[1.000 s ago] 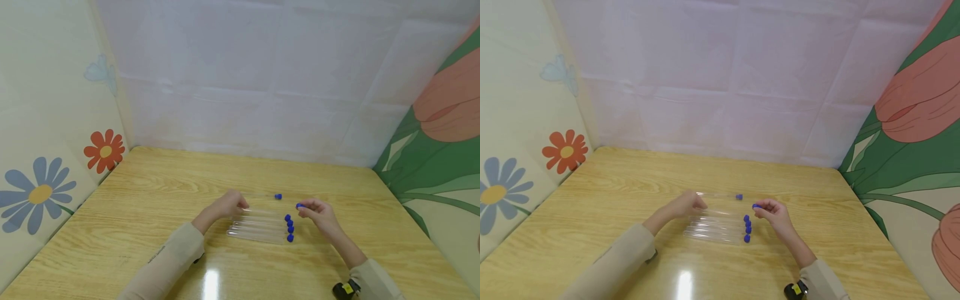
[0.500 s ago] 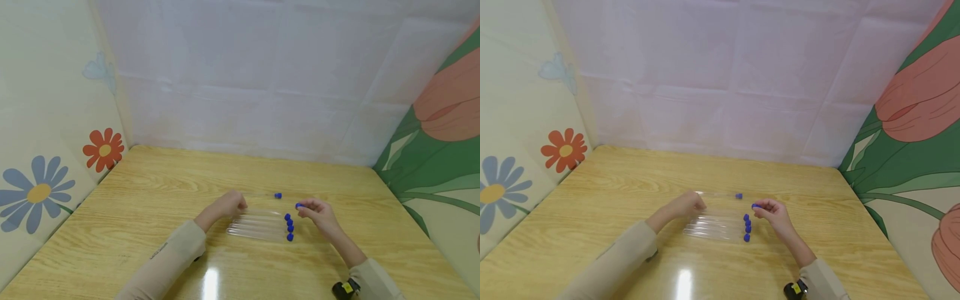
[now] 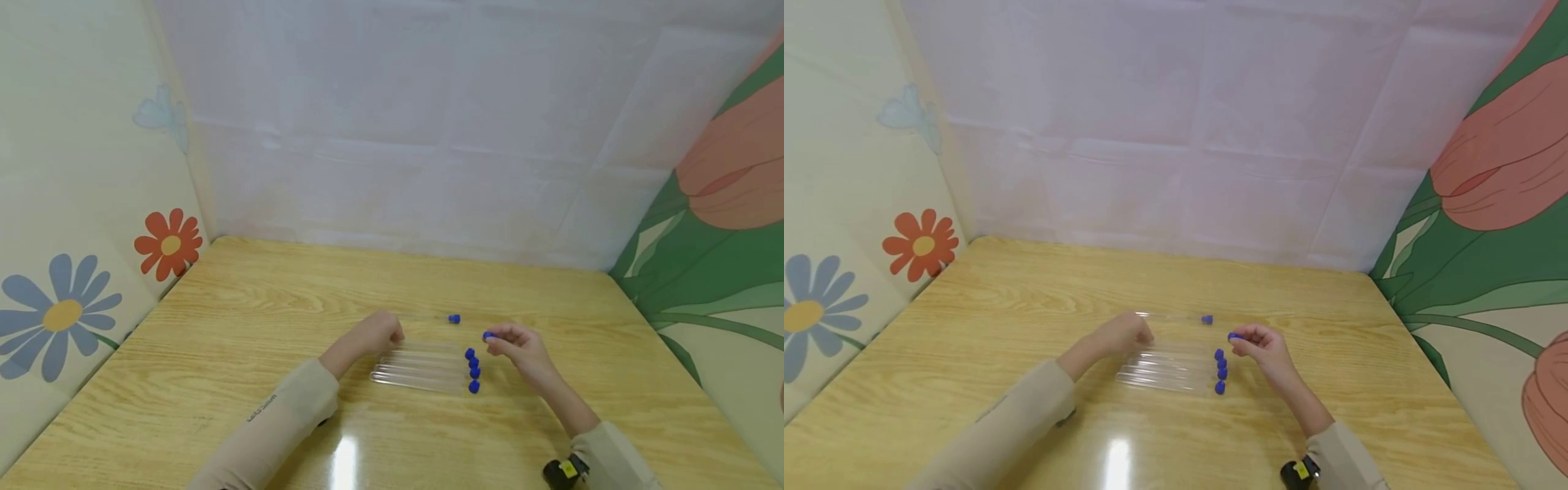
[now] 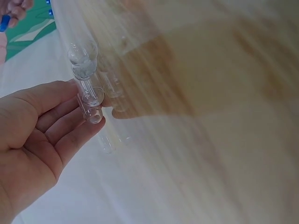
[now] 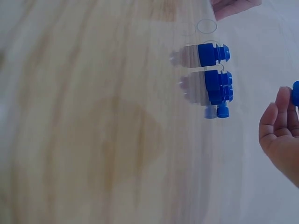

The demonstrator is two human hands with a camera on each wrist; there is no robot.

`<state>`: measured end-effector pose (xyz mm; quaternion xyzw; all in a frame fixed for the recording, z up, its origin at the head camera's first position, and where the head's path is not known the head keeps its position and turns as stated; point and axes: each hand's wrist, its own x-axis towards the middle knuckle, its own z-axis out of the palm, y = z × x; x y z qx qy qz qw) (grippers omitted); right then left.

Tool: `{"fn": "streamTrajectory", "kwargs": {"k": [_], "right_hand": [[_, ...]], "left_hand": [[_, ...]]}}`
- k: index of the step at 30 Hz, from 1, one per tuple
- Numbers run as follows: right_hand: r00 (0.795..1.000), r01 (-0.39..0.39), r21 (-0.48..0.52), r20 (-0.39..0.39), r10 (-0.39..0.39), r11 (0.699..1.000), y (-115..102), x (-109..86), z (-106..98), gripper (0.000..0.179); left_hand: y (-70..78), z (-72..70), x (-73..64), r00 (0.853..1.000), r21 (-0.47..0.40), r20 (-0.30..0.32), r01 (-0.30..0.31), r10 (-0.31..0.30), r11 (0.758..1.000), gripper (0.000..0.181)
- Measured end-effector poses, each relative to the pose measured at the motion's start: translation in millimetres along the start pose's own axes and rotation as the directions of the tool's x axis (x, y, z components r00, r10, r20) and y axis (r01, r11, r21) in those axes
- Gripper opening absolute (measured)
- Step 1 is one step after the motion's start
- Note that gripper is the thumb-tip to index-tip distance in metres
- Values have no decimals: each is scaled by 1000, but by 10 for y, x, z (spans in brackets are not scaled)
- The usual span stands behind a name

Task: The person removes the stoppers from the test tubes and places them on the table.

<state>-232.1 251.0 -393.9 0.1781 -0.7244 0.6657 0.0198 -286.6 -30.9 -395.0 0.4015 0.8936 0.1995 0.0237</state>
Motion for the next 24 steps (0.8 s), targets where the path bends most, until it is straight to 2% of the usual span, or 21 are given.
{"fn": "streamTrajectory", "kwargs": {"k": [14,24], "right_hand": [[1000,17,10,6,-17,1000,-9,5,9,9],[1000,11,25,20,-12,1000,-27,4,9,11]], "left_hand": [[39,0,-15,1000,49,-12,-14,15,999,44],[26,6,-6,1000,17,7,12,-13,1000,44]]}}
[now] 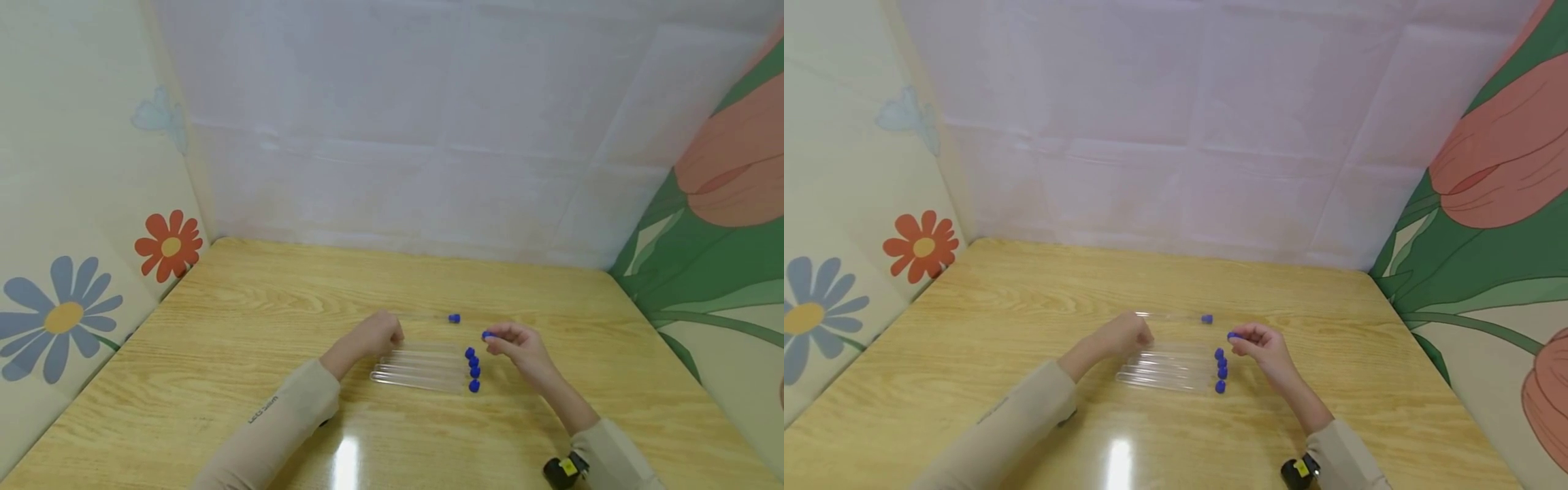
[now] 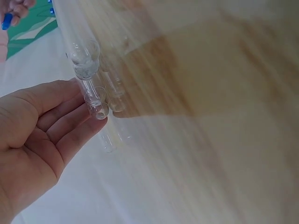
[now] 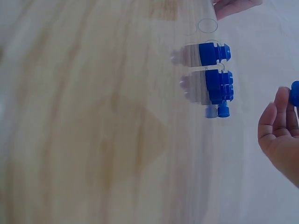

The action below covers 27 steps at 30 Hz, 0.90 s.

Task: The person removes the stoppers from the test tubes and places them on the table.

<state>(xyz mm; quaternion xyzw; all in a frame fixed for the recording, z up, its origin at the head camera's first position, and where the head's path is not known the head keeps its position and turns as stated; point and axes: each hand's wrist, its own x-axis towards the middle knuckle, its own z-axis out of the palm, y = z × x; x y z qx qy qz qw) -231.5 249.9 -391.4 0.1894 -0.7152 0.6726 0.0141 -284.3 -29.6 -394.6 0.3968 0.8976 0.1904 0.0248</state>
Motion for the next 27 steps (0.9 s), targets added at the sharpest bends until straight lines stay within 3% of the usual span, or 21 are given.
{"fn": "streamTrajectory", "kwargs": {"k": [6,13,16,21,27], "right_hand": [[999,-38,-76,-13,37,996,4,16,-1,19],[994,-110,-242,-13,110,964,10,89,10,35],[990,-135,-264,-3,139,955,11,137,20,34],[984,-174,-290,-12,178,941,32,233,28,33],[982,-179,-351,-10,188,919,68,326,23,29]], "left_hand": [[-14,-9,-18,999,-48,-7,43,-44,998,41],[-16,-63,-68,993,-153,3,120,-121,981,32],[-23,-93,-84,994,-155,-16,105,-109,982,28],[-34,-143,-117,994,-139,-58,83,-91,987,6],[-70,-165,-146,993,-153,-78,80,-93,985,14]]}}
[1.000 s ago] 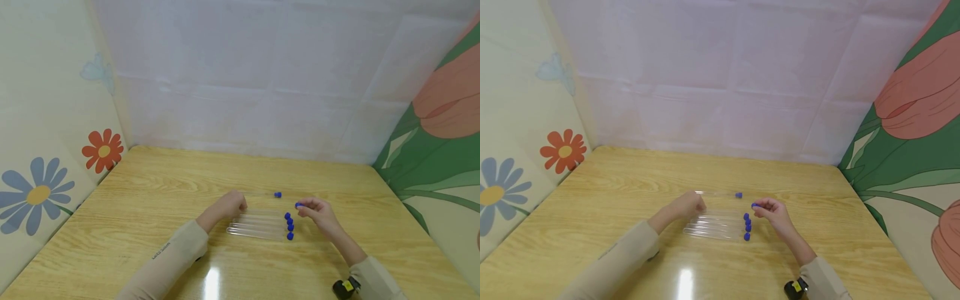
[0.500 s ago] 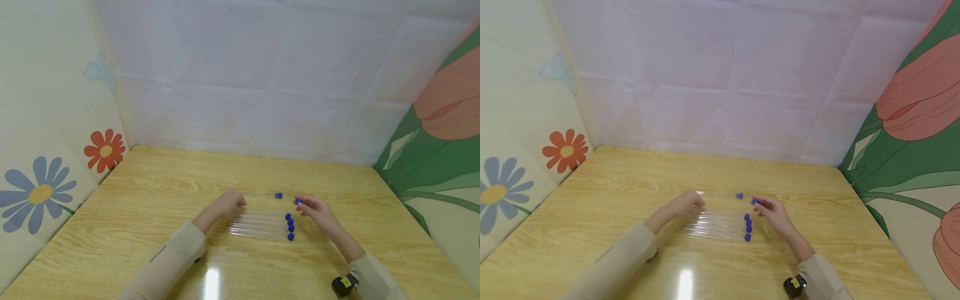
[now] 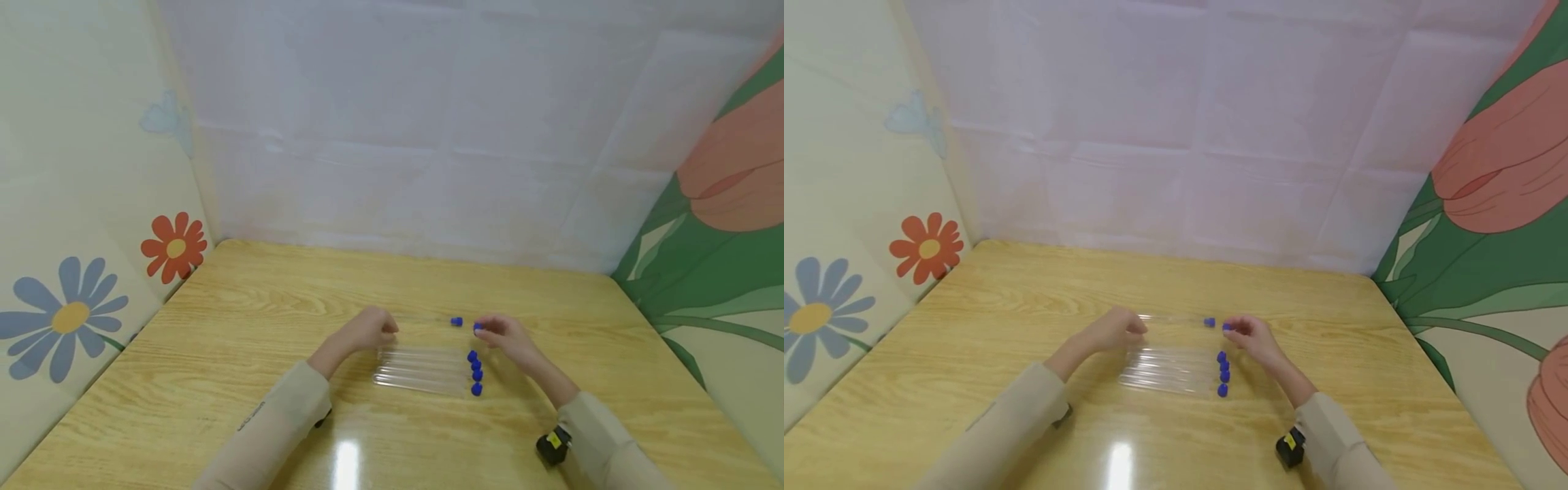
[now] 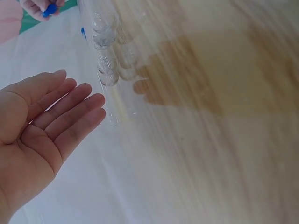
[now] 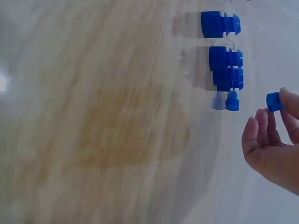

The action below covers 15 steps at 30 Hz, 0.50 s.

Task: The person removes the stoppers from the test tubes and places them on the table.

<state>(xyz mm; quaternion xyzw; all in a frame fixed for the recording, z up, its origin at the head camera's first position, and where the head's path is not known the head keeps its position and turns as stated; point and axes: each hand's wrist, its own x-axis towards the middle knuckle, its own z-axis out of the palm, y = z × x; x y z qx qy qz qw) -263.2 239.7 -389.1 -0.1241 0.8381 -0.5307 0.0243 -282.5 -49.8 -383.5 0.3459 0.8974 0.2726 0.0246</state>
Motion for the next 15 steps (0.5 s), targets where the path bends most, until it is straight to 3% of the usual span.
{"fn": "streamTrajectory", "kwargs": {"k": [7,15], "right_hand": [[998,29,-70,65,-24,997,34,66,7,23],[995,61,-178,86,-46,982,71,92,38,18]], "left_hand": [[-17,-22,-19,999,-48,7,32,-32,998,16],[-9,-28,-22,999,-60,24,46,-44,997,15]]}}
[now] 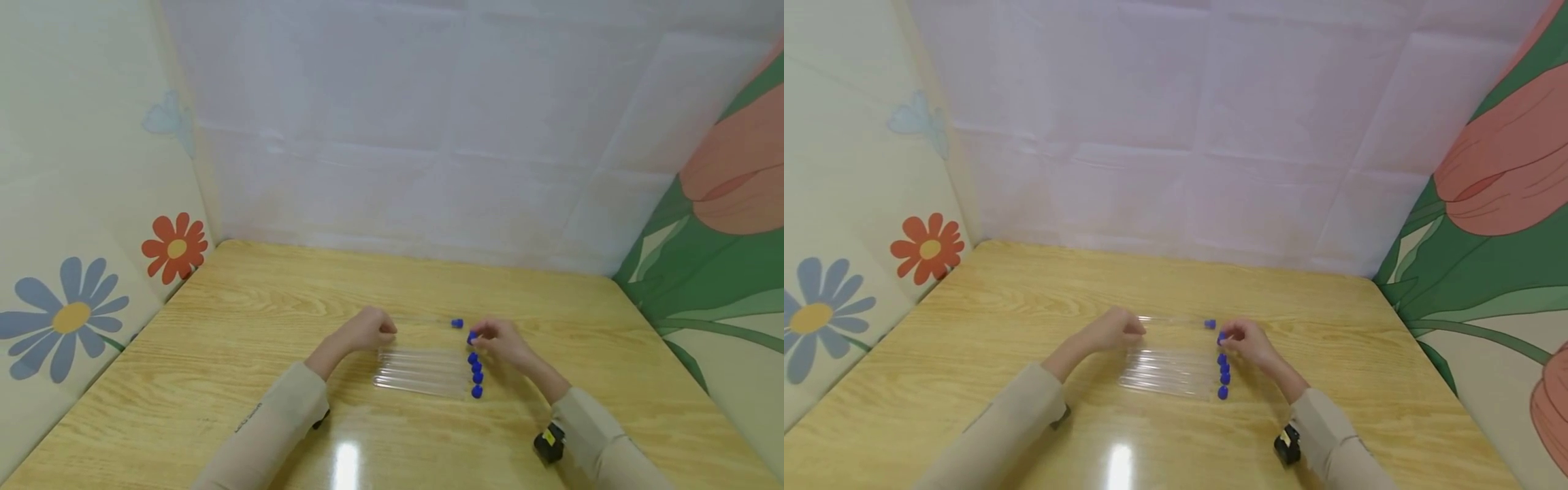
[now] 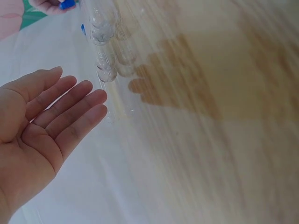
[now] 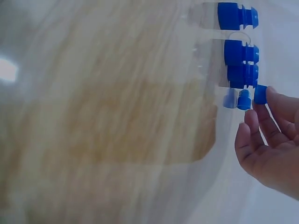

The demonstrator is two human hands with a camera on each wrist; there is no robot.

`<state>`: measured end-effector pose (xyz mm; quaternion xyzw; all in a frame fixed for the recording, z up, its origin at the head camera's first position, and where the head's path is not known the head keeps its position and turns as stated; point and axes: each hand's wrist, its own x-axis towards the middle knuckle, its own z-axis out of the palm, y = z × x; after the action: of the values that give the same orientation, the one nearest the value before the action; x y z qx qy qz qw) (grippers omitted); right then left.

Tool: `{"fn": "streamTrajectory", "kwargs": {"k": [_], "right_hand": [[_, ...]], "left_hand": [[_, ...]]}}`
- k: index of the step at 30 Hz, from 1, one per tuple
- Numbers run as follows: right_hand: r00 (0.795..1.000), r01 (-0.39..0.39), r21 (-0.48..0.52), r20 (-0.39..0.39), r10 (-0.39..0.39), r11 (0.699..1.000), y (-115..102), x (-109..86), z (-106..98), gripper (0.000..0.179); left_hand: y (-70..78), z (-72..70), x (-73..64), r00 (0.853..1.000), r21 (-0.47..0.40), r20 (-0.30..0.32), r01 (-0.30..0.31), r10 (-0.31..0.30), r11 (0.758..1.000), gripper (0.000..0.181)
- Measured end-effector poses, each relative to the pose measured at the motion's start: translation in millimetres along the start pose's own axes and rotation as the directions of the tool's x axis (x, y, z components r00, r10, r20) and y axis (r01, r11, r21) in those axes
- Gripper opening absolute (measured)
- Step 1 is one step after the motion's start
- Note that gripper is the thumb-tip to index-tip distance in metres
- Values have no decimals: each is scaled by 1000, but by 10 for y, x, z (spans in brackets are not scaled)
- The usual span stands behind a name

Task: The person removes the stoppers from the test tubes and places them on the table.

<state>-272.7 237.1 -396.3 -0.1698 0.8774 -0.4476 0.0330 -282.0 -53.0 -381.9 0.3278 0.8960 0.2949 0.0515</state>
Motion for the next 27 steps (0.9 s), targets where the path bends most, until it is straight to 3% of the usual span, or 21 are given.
{"fn": "streamTrajectory", "kwargs": {"k": [15,27], "right_hand": [[995,46,-69,87,-40,997,72,-1,28,13],[990,78,-85,123,-67,993,69,0,14,16]], "left_hand": [[-36,17,-5,999,-24,-4,-43,43,999,14],[-67,18,1,1000,-38,-2,-13,12,999,14]]}}
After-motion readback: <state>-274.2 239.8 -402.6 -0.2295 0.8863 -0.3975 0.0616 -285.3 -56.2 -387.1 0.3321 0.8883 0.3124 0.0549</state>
